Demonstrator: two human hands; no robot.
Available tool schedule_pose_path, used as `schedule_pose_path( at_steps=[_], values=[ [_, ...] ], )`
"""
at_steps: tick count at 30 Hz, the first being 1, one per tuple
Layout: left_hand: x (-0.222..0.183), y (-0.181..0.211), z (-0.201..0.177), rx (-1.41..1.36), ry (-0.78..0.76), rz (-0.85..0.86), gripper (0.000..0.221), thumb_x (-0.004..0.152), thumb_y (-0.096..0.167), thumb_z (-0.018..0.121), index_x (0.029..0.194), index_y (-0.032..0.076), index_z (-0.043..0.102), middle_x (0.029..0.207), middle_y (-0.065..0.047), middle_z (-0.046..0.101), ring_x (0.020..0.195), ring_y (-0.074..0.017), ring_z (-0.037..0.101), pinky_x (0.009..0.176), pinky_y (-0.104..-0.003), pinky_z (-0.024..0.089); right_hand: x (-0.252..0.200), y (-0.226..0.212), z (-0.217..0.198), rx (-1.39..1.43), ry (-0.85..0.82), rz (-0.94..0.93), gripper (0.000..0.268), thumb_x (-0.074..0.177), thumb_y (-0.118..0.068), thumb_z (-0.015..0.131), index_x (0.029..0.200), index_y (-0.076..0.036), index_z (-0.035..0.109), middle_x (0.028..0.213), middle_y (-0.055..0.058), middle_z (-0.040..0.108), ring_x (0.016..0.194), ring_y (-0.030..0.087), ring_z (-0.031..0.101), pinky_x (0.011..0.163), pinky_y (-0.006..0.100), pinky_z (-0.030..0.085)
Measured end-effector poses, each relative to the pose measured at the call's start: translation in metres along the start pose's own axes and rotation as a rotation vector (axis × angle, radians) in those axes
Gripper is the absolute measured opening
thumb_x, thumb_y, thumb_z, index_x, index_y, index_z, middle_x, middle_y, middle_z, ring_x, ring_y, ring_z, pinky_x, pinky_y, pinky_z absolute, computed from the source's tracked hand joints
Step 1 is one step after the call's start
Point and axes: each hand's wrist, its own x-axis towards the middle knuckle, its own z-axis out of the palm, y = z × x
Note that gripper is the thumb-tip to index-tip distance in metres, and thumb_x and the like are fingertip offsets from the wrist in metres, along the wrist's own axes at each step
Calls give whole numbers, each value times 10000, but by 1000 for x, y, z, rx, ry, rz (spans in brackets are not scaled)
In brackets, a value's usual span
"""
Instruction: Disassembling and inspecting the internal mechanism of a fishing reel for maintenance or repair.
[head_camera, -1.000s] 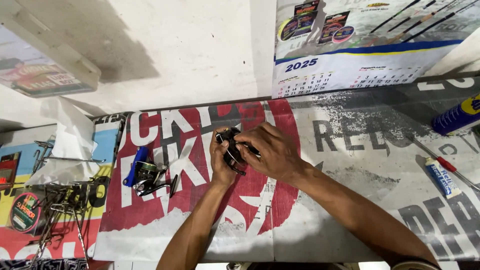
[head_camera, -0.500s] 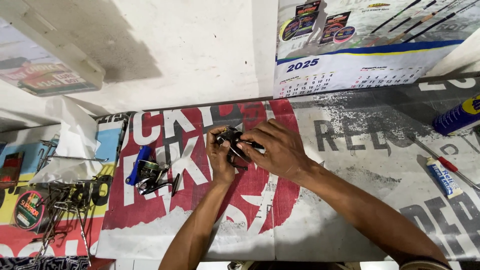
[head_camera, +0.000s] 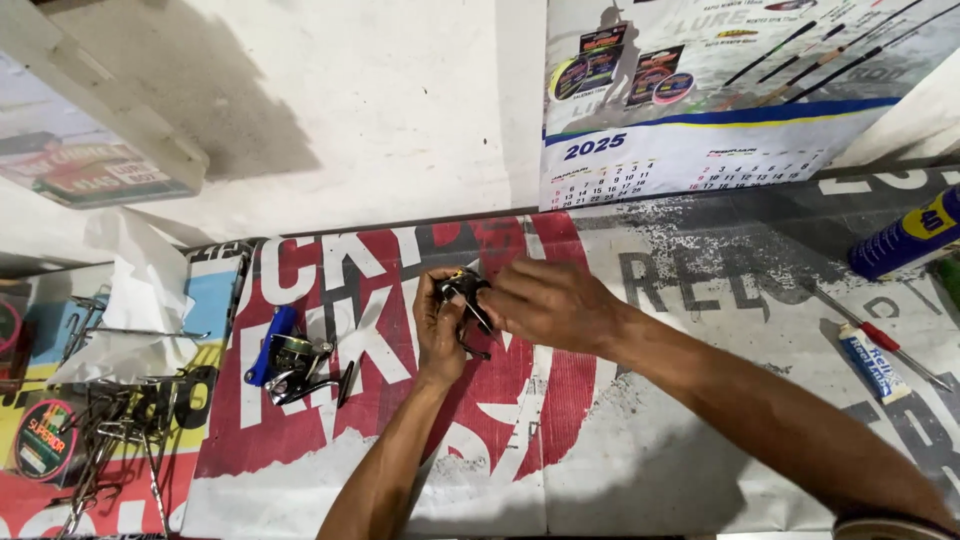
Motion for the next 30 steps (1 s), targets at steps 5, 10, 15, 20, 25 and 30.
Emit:
schedule_pose_path(
  at_steps=[5, 10, 15, 20, 25, 30],
  values=[
    [2, 9, 5, 72, 15, 32, 332, 908, 252, 587, 1126, 2, 594, 922, -113, 591, 881, -167, 556, 772, -331, 509, 0, 7, -9, 40, -85, -4, 67, 949, -81, 683, 916, -50, 732, 764, 80, 645, 673, 194, 620, 535, 271, 529],
    [-1, 9, 2, 59, 133, 107, 388, 904, 280, 650, 1182, 24, 566, 1006, -95, 597, 923, -155, 570, 827, -307, 497, -14, -8, 20, 450, 48, 473, 120, 912, -138, 750, 1008, -68, 764, 835, 114, 721, 769, 314, 714, 612, 373, 571],
    [-5, 8, -5, 330, 191, 310, 665, 844, 581, 732, 1142, 10, 568, 1072, -151, 580, 985, -236, 563, 899, -353, 459, -18, -29, 37, 869, 268, 948, 64, 877, -147, 802, 892, -98, 763, 730, 24, 711, 748, 87, 648, 608, 256, 534],
    [-7, 6, 1, 327, 163, 371, 612, 873, 520, 722, 1098, -16, 534, 1040, -158, 556, 959, -259, 545, 895, -365, 444, -13, -36, 20, 882, 324, 945, 104, 863, -160, 815, 890, -98, 736, 738, 40, 706, 736, 103, 639, 607, 289, 537],
    [-9, 15, 12, 333, 64, 315, 479, 948, 398, 666, 1089, -30, 504, 1065, -178, 561, 990, -256, 550, 927, -366, 454, -29, -26, 19, 670, 248, 803, 88, 879, -182, 779, 917, -139, 712, 763, 59, 708, 742, 276, 730, 618, 359, 563],
    [-4, 33, 35, 236, 76, 141, 279, 897, 159, 598, 1112, -15, 556, 649, -15, 423, 495, -64, 400, 558, -209, 374, -42, -8, 12, 488, 146, 470, 106, 996, -190, 614, 966, -91, 637, 784, 116, 639, 730, 348, 669, 611, 420, 550]
  ],
)
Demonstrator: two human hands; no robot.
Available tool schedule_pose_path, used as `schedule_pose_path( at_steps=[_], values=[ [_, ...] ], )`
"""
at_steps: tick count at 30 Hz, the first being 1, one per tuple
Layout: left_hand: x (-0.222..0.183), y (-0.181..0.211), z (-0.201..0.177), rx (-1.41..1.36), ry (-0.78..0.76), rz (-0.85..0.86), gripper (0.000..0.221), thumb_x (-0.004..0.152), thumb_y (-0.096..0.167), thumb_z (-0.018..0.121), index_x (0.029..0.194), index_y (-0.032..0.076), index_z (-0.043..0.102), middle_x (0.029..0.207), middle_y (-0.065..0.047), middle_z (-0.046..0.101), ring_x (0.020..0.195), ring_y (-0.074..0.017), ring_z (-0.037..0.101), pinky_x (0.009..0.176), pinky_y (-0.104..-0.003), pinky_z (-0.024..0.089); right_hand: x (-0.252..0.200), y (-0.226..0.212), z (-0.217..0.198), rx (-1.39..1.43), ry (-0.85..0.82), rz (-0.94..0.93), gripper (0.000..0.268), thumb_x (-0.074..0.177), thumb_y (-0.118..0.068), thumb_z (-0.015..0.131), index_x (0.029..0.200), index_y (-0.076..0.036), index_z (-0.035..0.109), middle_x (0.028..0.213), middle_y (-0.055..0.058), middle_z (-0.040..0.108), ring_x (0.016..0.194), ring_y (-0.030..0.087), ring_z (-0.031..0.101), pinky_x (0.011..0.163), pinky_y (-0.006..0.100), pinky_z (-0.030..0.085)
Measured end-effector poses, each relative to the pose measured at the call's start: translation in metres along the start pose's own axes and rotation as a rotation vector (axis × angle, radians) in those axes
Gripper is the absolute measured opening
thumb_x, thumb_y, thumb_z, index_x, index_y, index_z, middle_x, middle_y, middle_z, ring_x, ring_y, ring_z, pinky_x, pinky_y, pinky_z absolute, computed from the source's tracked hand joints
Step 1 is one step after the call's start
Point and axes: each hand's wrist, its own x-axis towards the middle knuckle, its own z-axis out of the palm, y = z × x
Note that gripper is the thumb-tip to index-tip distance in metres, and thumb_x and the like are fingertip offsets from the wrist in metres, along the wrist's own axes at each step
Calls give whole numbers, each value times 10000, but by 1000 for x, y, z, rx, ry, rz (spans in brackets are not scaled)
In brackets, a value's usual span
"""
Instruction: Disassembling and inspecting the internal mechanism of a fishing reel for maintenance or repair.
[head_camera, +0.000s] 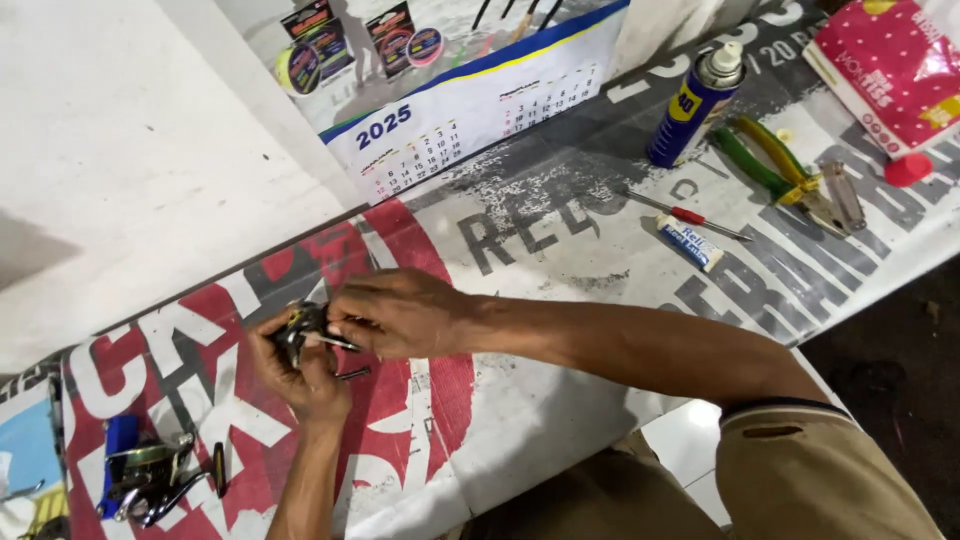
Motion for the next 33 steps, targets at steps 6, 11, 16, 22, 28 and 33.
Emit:
schedule_pose_path(
  at_steps=[6, 11, 16, 22, 28, 33],
  values=[
    [-12, -45, 0, 26, -17, -29, 285, 942, 227, 634, 1117, 23, 541, 1017, -127, 619, 969, -160, 559, 870, -332, 471, 2, 14, -6, -213, 14, -238, 128, 1027, -155, 583, 1077, -57, 649, 819, 86, 582, 743, 316, 650, 631, 389, 572],
    [26, 7, 17, -44, -10, -113, 232, 942, 290, 605, 1051, 93, 553, 801, -43, 477, 640, -116, 469, 560, -257, 428, 27, 9, -19, -128, -2, -212, 80, 1007, -119, 645, 1044, -56, 677, 834, 111, 625, 740, 304, 672, 646, 388, 579],
    [62, 19, 2, -278, 93, -244, 188, 892, 350, 593, 948, 184, 523, 681, 43, 440, 439, -32, 389, 366, -187, 354, 46, -19, -44, -41, 53, -173, 181, 985, -141, 723, 1154, -81, 697, 898, 114, 684, 807, 309, 712, 686, 398, 587],
    [62, 20, -62, -646, 363, -554, 391, 819, 553, 600, 713, 184, 523, 472, 20, 397, 303, -91, 332, 283, -204, 223, 14, 1, -66, -69, 101, -45, 293, 934, -76, 810, 1206, -6, 725, 905, 157, 688, 795, 299, 680, 650, 375, 571],
    [20, -24, -67, -660, 481, -753, 395, 815, 582, 628, 718, 208, 547, 455, 28, 413, 305, -92, 367, 317, -184, 280, 6, -3, -38, -84, 101, 62, 275, 882, 0, 801, 1152, -13, 749, 901, 158, 710, 801, 305, 681, 642, 362, 576],
    [12, -18, -34, -629, 308, -700, 329, 859, 467, 610, 748, 169, 528, 448, -3, 401, 281, -105, 356, 291, -209, 286, 30, -36, -5, -90, 5, -50, 234, 922, -105, 764, 1150, -53, 758, 924, 149, 724, 850, 327, 706, 701, 413, 588]
  ],
)
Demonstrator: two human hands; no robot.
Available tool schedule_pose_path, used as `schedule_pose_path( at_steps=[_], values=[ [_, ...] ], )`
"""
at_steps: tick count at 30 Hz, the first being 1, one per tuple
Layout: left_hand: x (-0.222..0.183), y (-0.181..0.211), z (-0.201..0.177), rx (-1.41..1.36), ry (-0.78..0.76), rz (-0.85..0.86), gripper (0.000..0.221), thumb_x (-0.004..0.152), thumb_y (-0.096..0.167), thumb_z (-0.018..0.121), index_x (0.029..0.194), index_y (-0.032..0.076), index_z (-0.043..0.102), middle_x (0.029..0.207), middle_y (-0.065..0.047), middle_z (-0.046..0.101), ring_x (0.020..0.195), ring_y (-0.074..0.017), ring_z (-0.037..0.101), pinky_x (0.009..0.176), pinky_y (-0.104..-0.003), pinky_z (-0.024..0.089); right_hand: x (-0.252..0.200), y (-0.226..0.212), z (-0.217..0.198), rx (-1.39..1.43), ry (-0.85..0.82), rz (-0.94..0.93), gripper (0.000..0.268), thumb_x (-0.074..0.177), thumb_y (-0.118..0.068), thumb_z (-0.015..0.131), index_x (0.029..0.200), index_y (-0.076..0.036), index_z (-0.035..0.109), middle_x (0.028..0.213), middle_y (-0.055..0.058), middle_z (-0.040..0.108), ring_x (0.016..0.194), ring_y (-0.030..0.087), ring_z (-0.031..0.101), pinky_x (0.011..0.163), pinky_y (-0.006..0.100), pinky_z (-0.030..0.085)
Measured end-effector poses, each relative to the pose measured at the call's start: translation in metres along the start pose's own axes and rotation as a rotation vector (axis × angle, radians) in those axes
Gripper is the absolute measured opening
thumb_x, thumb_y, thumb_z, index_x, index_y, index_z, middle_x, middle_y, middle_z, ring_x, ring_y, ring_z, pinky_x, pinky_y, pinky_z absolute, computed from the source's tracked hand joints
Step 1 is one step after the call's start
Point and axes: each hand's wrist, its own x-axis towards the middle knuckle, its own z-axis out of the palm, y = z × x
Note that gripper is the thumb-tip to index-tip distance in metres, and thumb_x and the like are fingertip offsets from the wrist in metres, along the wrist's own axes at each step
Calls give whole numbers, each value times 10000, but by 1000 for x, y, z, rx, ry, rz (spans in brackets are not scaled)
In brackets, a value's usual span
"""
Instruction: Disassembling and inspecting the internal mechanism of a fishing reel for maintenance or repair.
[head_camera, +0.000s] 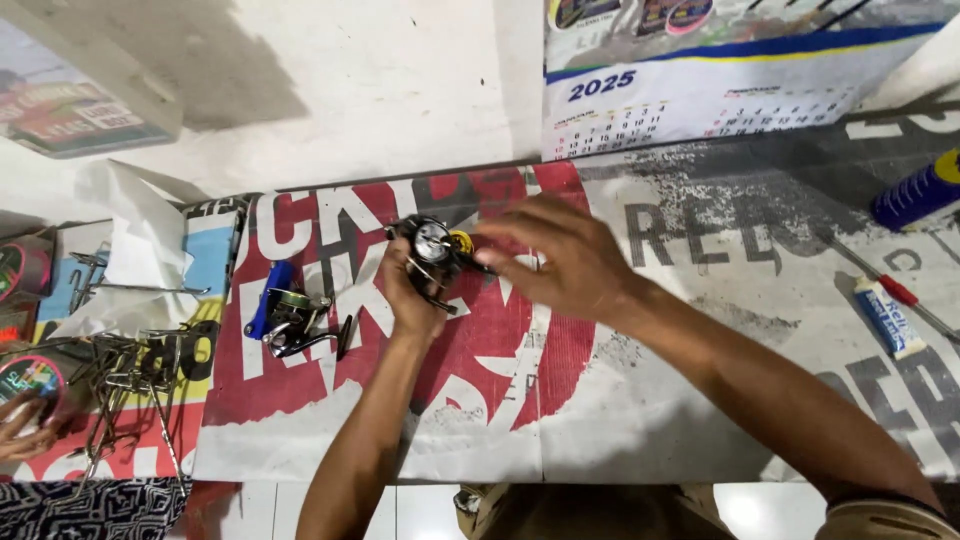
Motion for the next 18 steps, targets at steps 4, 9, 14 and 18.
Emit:
schedule_pose_path(
  at_steps=[4, 9, 14, 18],
  values=[
    [-4, -8, -6, 27, -28, 14, 277, 859, 428, 612, 802, 163, 557, 457, 18, 370, 289, -106, 338, 303, -185, 327, 10, -7, 12, -91, -43, -92, 182, 971, -147, 707, 1131, -66, 741, 945, 100, 698, 901, 288, 709, 759, 376, 589],
    [-3, 6, -1, 392, -192, 439, 335, 879, 307, 550, 1110, 71, 612, 693, -50, 486, 561, -109, 473, 509, -234, 421, 9, 2, 26, -109, -160, -61, 193, 950, -128, 708, 1121, -39, 712, 891, 140, 646, 864, 348, 687, 737, 438, 584],
    [-3, 2, -12, 527, -239, 641, 351, 886, 236, 595, 1172, 34, 591, 989, -134, 630, 917, -171, 596, 824, -323, 533, 10, 5, 30, 63, -130, 166, 182, 828, -101, 807, 983, -55, 723, 807, 138, 689, 772, 331, 717, 633, 401, 576],
    [-3, -5, -18, 550, -222, 720, 412, 887, 301, 628, 1169, 4, 584, 1048, -162, 645, 976, -193, 615, 889, -342, 533, 14, 0, 34, 287, -76, 344, 142, 819, -47, 811, 921, -20, 716, 742, 140, 721, 704, 207, 697, 570, 324, 552]
  ],
)
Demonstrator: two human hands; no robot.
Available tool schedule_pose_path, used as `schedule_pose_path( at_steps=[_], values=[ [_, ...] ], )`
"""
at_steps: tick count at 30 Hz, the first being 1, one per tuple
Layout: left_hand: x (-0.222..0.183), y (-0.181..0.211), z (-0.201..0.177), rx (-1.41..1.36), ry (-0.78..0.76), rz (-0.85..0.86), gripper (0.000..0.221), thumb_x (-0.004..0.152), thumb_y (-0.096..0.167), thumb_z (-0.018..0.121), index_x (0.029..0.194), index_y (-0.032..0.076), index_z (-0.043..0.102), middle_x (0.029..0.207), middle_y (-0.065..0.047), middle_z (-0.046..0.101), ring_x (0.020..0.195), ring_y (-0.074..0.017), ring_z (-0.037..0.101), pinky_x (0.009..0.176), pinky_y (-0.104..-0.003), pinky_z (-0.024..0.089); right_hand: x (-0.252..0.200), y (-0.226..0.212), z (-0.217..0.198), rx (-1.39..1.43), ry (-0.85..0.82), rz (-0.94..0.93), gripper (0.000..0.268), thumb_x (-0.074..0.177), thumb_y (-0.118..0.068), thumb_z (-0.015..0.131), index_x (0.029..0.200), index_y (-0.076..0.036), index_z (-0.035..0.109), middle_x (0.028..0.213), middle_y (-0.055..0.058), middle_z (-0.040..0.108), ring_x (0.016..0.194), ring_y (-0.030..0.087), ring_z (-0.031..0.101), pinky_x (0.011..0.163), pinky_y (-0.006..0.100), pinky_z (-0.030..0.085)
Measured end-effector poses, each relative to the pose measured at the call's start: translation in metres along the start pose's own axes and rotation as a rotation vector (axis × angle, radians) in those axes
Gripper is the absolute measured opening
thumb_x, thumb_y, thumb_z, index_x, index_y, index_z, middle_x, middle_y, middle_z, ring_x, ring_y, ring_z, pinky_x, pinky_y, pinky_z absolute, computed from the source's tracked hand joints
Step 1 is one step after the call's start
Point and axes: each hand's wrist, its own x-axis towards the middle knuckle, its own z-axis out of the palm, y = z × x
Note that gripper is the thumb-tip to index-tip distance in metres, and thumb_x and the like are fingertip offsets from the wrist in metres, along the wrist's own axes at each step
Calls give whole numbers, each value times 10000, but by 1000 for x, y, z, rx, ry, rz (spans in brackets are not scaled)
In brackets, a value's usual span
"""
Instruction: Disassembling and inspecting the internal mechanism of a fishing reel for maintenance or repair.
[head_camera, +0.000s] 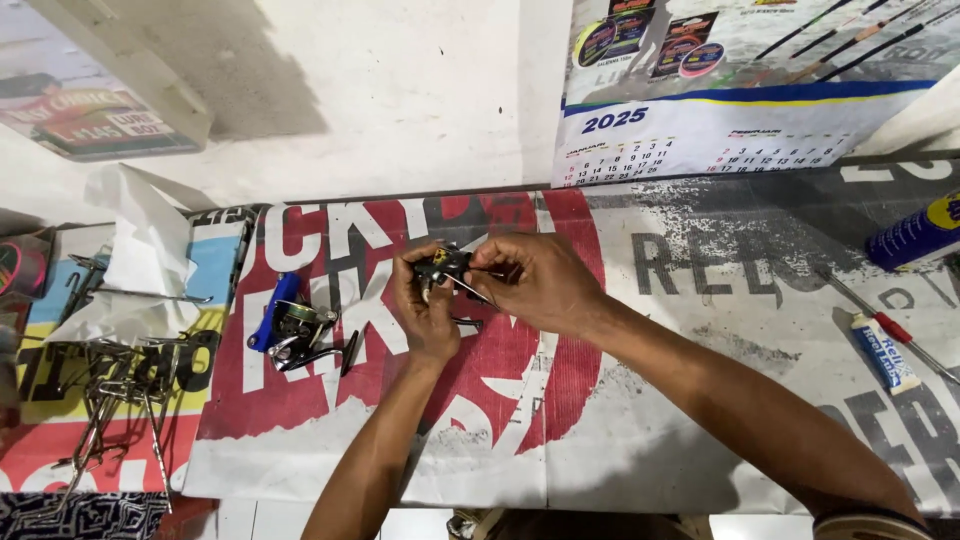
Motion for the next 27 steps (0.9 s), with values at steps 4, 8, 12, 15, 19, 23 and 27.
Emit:
schedule_pose_path(
  at_steps=[4, 8, 12, 15, 19, 23, 27],
  values=[
    [0, -1, 0, 61, 13, 60, 388, 866, 268, 654, 1129, -13, 602, 1001, -170, 652, 924, -232, 661, 854, -338, 552, -8, 25, 2, 40, -11, 12, 135, 819, -55, 830, 895, -31, 721, 737, 132, 727, 705, 180, 683, 572, 300, 553],
    [-4, 0, 0, 116, -17, -6, 319, 905, 218, 602, 1148, 13, 623, 966, -146, 620, 906, -225, 621, 820, -371, 526, -8, 24, -2, -202, -52, -192, 151, 850, -59, 793, 963, -32, 696, 775, 155, 706, 727, 330, 729, 619, 382, 590],
    [-4, -7, 10, 71, -16, -54, 306, 922, 230, 584, 1153, 30, 609, 971, -108, 601, 922, -185, 576, 834, -347, 505, -3, 30, -9, -243, -69, -316, 103, 904, -49, 726, 993, -46, 674, 785, 128, 672, 740, 312, 718, 646, 370, 595],
    [3, -3, 10, 87, -39, -64, 307, 935, 258, 591, 1139, 31, 623, 966, -128, 623, 903, -200, 595, 823, -353, 511, 1, 30, -13, -278, -74, -373, 59, 936, -66, 686, 988, -56, 660, 781, 105, 636, 746, 297, 705, 650, 334, 587],
    [16, 13, 12, 135, -81, -124, 307, 922, 288, 582, 1127, 60, 604, 892, -99, 526, 792, -190, 533, 709, -335, 484, 5, 12, -22, -349, -103, -415, 57, 965, -66, 666, 1006, -27, 661, 791, 136, 616, 705, 320, 684, 598, 388, 576],
    [32, 16, 20, -319, 26, -415, 305, 891, 429, 575, 988, 140, 566, 695, -38, 531, 430, -86, 385, 370, -222, 345, 10, 4, -39, -324, -57, -453, 166, 997, -68, 672, 1150, -3, 676, 870, 153, 643, 747, 315, 691, 616, 396, 595],
    [45, 30, 20, -785, 293, -623, 362, 833, 511, 599, 757, 159, 553, 558, -69, 587, 281, -88, 319, 273, -217, 231, -11, 16, -76, -277, 168, -349, 301, 942, -101, 794, 1213, -17, 692, 941, 133, 673, 832, 310, 711, 669, 368, 613]
  ],
)
